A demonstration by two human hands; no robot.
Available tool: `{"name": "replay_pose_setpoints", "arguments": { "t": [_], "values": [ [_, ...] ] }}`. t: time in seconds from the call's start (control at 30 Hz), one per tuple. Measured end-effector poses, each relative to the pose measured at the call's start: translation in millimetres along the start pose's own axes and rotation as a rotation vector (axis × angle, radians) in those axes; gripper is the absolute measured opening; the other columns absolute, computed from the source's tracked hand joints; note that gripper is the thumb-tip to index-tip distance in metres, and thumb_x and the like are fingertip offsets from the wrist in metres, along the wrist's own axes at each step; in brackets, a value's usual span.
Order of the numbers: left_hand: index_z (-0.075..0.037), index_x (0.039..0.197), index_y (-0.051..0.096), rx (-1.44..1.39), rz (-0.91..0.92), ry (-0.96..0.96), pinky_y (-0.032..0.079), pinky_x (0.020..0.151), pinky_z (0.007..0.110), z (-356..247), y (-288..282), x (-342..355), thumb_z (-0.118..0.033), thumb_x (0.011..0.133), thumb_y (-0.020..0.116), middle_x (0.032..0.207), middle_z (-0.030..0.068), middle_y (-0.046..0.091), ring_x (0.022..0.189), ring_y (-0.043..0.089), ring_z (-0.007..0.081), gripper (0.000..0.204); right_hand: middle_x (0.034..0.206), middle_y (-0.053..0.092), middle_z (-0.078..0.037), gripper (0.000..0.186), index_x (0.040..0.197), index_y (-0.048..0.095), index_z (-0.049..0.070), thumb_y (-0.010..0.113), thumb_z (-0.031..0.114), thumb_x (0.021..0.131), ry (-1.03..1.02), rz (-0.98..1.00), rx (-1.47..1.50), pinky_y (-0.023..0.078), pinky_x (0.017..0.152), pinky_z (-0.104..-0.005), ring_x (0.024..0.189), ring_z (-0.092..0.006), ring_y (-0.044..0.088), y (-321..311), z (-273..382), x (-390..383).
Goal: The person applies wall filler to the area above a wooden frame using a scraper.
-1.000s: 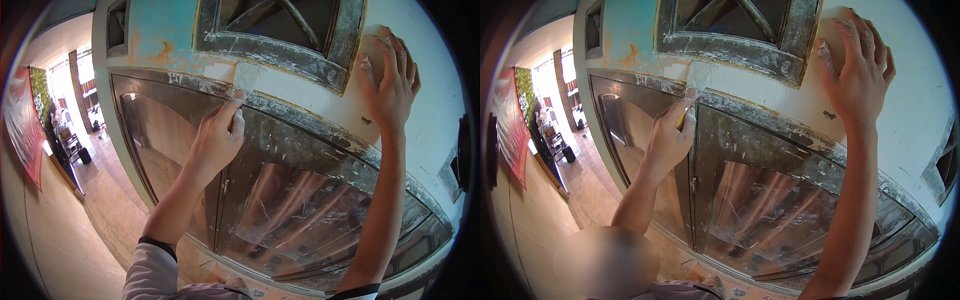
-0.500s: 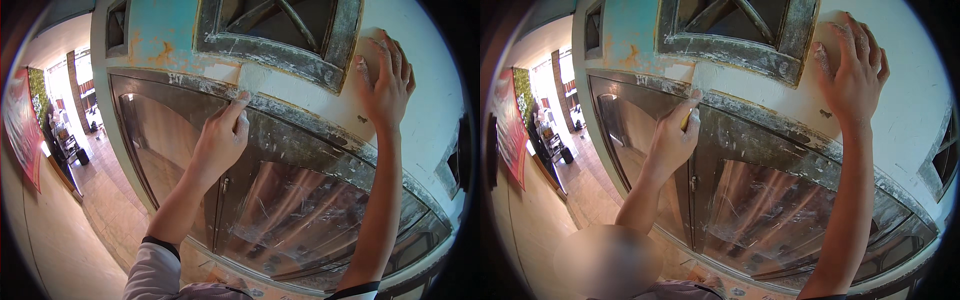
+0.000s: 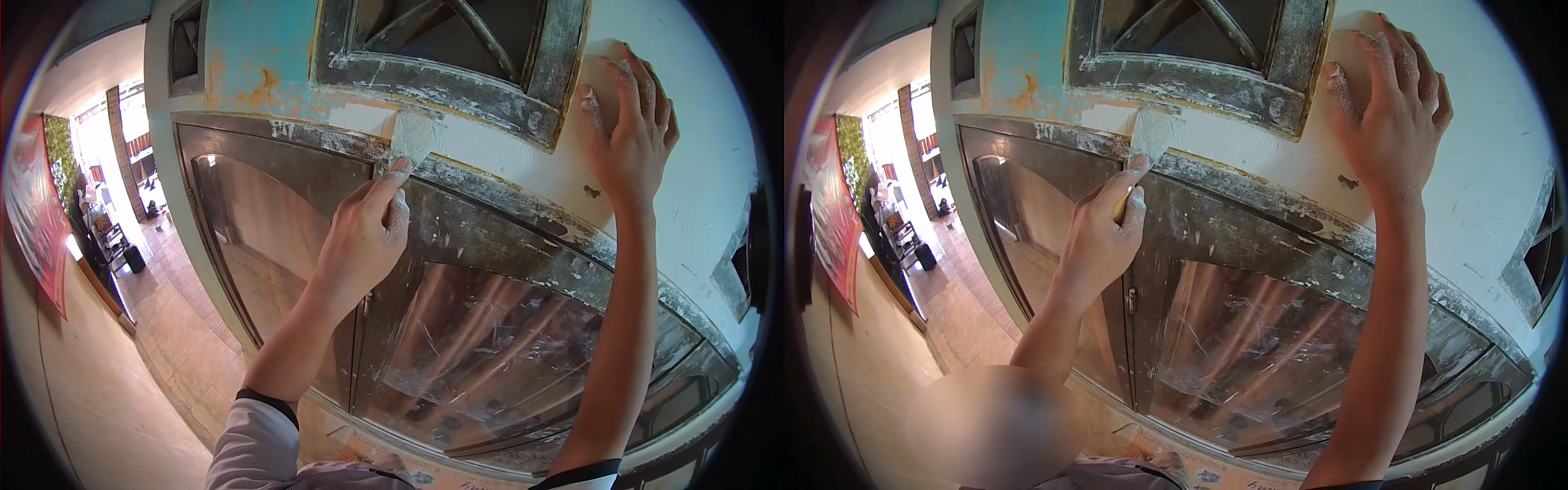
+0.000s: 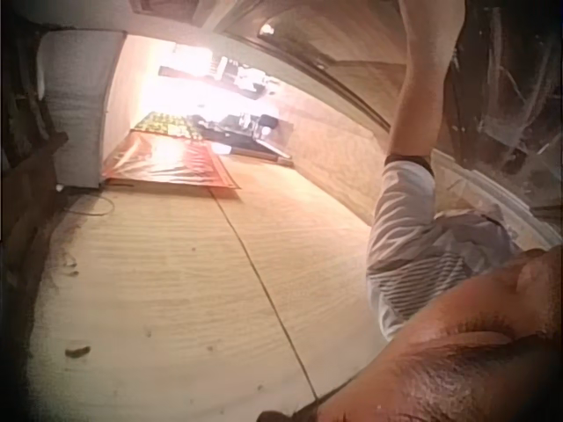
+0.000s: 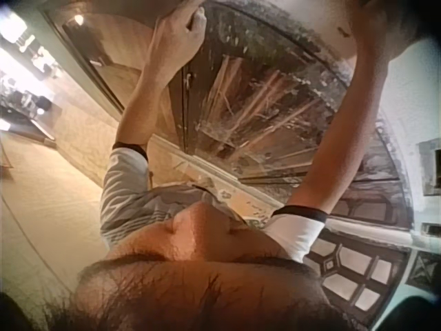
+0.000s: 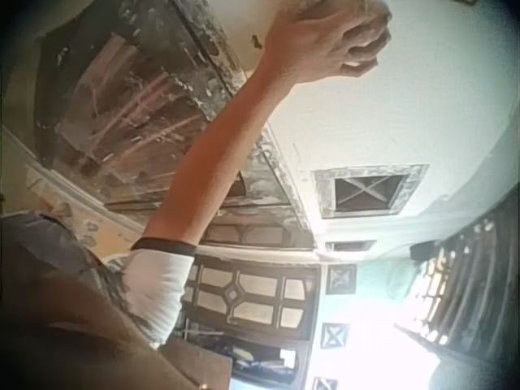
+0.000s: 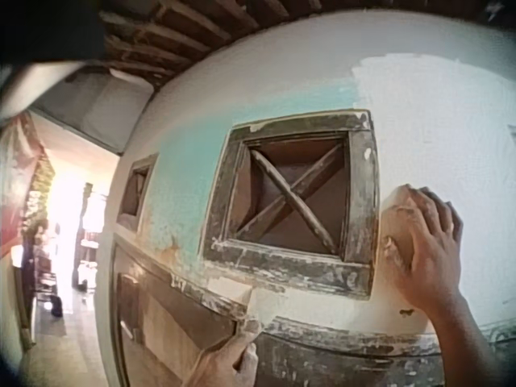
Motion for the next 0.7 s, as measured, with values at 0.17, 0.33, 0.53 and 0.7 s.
{"name": "replay_pose_setpoints", "arguments": {
  "t": [0.17, 0.33, 0.53, 0.7],
  "values": [
    [0.002, 0.127, 0.062, 0.023, -0.014, -0.003, 0.053, 0.092, 0.037, 3.6, 3.8, 0.3, 0.003, 0.095, 0.057, 0.124, 0.0236, 0.067, 0.111, 0.068, 0.0385, 0.032, 0.149, 0.052, 0.004, 0.042, 0.129, 0.063, 0.027, 0.067, 0.048, 0.093, -0.005, -0.002, -0.009, 0.026, 0.118, -0.0481, 0.142, -0.0197, 0.043, 0.1, -1.0, -0.2],
    [0.001, 0.127, 0.062, 0.023, -0.037, 0.027, 0.054, 0.091, 0.039, 8.1, 10.9, 0.2, 0.003, 0.094, 0.057, 0.123, 0.0237, 0.067, 0.110, 0.067, 0.0413, 0.034, 0.149, 0.052, 0.004, 0.042, 0.129, 0.063, 0.027, 0.067, 0.048, 0.093, -0.006, -0.007, 0.000, 0.027, 0.117, -0.0484, 0.141, -0.0205, 0.044, 3.2, -2.6, -2.3],
    [0.002, 0.127, 0.062, 0.002, 0.009, -0.075, 0.054, 0.092, 0.040, 2.6, 10.7, 4.5, 0.004, 0.093, 0.057, 0.124, 0.0225, 0.068, 0.110, 0.067, 0.0416, 0.035, 0.151, 0.050, 0.005, 0.044, 0.134, 0.060, 0.026, 0.066, 0.046, 0.096, -0.009, 0.019, -0.033, 0.025, 0.118, -0.0472, 0.143, -0.0227, 0.041, 2.6, -0.3, -0.2],
    [0.002, 0.129, 0.061, -0.010, -0.058, 0.045, 0.055, 0.091, 0.038, -0.5, 16.4, 8.8, 0.005, 0.093, 0.057, 0.124, 0.0228, 0.068, 0.108, 0.068, 0.0406, 0.036, 0.148, 0.053, 0.003, 0.041, 0.128, 0.062, 0.027, 0.067, 0.047, 0.093, -0.001, -0.014, 0.006, 0.027, 0.117, -0.0484, 0.140, -0.0223, 0.044, 2.2, -1.1, -1.7]
  ]
}}
Point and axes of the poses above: each hand's wrist, its own x-axis towards the middle knuckle, its own y-axis out of the palm, z = x × y, the point moved 2 cm from there along x, towards the middle knuckle
